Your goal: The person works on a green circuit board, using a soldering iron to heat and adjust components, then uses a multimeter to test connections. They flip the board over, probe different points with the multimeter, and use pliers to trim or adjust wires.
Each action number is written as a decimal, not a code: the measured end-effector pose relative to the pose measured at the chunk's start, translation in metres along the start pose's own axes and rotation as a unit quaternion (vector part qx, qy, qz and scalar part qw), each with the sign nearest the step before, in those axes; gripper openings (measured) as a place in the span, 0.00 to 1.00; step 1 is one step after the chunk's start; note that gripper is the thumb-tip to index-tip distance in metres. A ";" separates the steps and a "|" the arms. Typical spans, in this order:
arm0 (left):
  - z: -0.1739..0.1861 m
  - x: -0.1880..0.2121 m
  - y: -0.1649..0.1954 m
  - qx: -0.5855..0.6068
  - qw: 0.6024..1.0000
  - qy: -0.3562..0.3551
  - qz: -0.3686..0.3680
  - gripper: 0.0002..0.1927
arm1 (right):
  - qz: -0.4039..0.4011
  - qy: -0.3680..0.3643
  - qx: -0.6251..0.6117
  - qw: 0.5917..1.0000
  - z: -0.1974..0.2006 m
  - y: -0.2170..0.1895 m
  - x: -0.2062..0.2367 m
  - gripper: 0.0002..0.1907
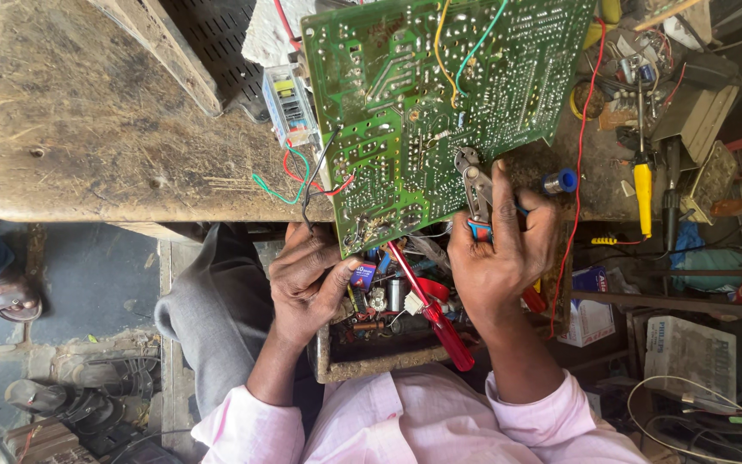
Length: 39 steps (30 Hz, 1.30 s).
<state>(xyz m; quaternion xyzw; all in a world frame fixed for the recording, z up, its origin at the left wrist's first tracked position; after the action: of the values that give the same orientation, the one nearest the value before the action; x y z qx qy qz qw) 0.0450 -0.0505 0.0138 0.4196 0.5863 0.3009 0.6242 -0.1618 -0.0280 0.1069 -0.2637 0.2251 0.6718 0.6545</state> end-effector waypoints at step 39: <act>-0.005 0.000 0.002 -0.003 1.000 0.003 -0.009 0.08 | -0.066 -0.033 -0.178 0.981 0.000 0.009 0.008 0.38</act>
<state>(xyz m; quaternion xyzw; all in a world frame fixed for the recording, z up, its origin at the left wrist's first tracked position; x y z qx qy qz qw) 0.0406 -0.0488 0.0152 0.4116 0.5910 0.2978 0.6266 -0.1704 -0.0228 0.1013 -0.3682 0.0624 0.6645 0.6473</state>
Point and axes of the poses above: each hand's wrist, its own x-axis away from the middle knuckle, its own z-axis out of the back of the hand, y = z × x, the point moved 2 cm from there along -x, towards the middle knuckle, and after that the axes turned 5 degrees about -y, right-handed, at the moved point
